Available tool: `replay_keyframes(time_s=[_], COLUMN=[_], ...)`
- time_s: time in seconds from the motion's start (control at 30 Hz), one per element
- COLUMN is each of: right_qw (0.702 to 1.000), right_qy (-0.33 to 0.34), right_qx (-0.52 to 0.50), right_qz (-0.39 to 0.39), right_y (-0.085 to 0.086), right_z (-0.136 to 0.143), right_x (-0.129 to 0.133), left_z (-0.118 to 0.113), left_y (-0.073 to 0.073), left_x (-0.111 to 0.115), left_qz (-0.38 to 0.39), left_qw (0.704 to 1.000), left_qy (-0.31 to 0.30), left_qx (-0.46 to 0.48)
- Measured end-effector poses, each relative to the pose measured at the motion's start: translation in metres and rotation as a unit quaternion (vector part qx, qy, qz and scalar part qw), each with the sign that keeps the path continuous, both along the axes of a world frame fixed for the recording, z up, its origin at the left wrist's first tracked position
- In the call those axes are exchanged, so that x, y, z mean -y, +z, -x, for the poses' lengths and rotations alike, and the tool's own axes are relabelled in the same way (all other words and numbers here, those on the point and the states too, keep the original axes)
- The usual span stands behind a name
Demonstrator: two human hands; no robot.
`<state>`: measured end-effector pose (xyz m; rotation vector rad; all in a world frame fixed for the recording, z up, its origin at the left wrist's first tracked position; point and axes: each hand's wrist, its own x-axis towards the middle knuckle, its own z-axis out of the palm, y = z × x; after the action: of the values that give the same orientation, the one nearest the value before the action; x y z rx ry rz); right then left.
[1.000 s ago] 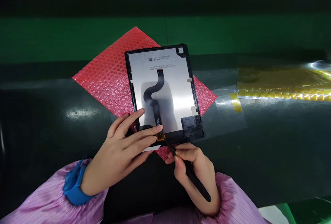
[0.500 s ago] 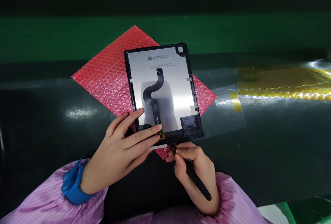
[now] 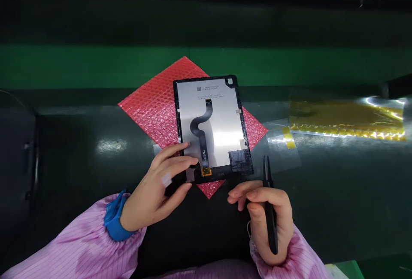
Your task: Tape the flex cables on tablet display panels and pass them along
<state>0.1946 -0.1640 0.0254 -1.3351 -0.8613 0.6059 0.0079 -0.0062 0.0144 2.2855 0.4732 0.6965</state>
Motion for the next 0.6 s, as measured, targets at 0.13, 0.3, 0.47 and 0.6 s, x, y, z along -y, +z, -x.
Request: replay_keyframes(time_s=[0.13, 0.3, 0.47, 0.6], right_qw=[0.998, 0.979, 0.978, 0.979], right_qy=[0.051, 0.195, 0.196, 0.194], right_qx=[-0.008, -0.025, -0.021, -0.016], right_qz=[0.020, 0.060, 0.075, 0.058], right_y=[0.014, 0.027, 0.030, 0.041], right_z=[-0.007, -0.002, 0.004, -0.008], right_x=[-0.004, -0.009, -0.016, -0.028], left_z=[0.003, -0.001, -0.001, 0.001], left_y=[0.005, 0.001, -0.003, 0.000], left_x=[0.016, 0.043, 0.043, 0.038], left_qz=[0.158, 0.198, 0.148, 0.127], left_qw=[0.970, 0.951, 0.959, 0.967], left_qy=[-0.124, -0.230, -0.242, -0.221], left_qx=[0.139, 0.060, -0.008, -0.013])
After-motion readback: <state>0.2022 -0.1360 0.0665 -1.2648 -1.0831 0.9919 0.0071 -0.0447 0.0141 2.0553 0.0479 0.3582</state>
